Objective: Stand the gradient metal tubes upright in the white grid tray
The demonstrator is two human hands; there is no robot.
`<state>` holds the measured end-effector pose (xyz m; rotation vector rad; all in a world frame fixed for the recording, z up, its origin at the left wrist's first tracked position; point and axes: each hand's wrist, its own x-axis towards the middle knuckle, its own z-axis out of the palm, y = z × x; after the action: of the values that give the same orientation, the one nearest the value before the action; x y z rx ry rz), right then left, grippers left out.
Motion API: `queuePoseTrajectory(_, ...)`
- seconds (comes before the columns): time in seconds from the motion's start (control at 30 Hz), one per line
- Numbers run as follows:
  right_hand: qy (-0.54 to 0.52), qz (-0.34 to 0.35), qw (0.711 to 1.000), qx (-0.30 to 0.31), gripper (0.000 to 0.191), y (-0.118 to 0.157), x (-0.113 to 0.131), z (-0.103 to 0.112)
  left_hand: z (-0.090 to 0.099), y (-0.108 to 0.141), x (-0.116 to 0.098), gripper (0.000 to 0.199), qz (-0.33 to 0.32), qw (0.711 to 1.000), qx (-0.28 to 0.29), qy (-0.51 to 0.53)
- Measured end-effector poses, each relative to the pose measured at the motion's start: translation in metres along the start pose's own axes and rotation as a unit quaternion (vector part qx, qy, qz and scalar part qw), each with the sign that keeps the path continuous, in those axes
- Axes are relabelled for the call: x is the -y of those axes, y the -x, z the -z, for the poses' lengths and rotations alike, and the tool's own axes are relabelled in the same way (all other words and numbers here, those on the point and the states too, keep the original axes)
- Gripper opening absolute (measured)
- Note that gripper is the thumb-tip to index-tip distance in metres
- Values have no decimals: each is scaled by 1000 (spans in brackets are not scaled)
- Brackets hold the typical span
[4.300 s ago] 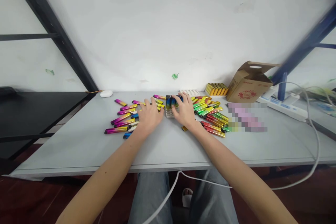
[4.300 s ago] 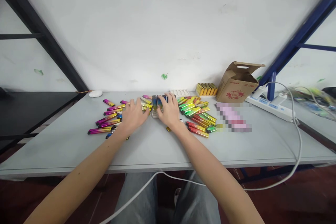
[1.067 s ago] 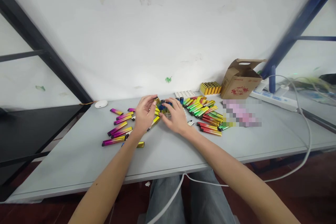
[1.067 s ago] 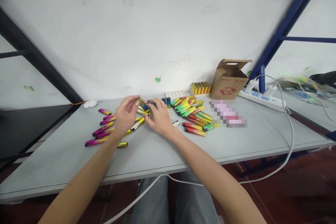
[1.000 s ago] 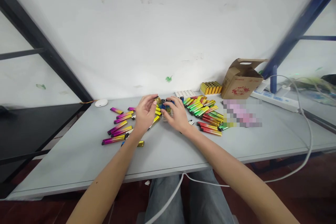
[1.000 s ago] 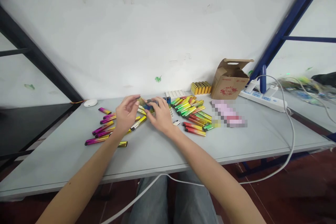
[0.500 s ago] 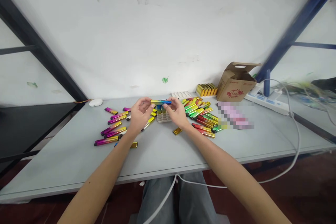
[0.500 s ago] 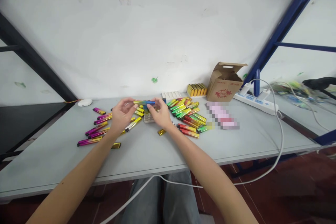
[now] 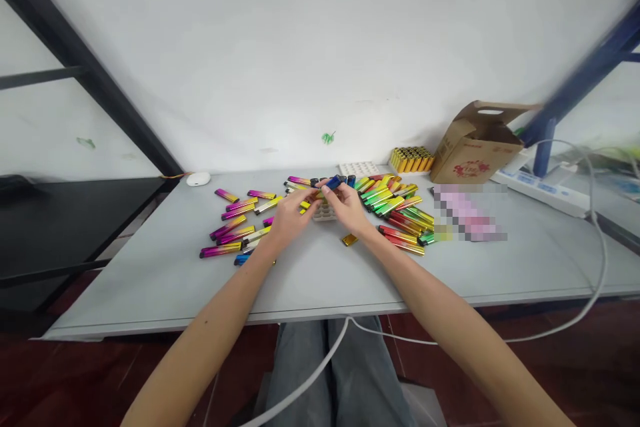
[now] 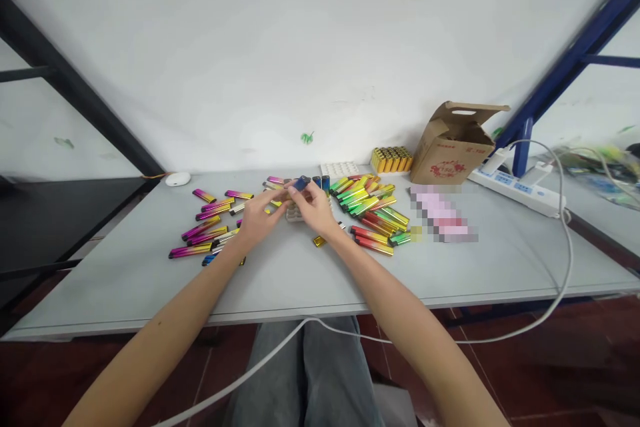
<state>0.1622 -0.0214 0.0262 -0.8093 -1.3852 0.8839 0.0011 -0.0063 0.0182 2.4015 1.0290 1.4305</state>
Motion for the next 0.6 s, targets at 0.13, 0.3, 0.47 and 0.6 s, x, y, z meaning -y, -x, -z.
queuePoseTrajectory(0.13,1,5,1000,-20,34,1,0,-1,-4,2,-1,22,-22,1000,6,-7)
queuePoseTrajectory(0.3,-112,-31,992,-47,33,-7,2,12,-9,0,-9,19,-46,999,-1,-3)
queuePoseTrajectory(0.47,-173,-30,975,-140,24,-21,10,37,-8,-2,-14,17,-31,999,-26,2)
queuePoseTrajectory(0.6,-200,-57,970,-129,17,-23,11,48,-3,-3,-14,16,-31,998,-41,-23)
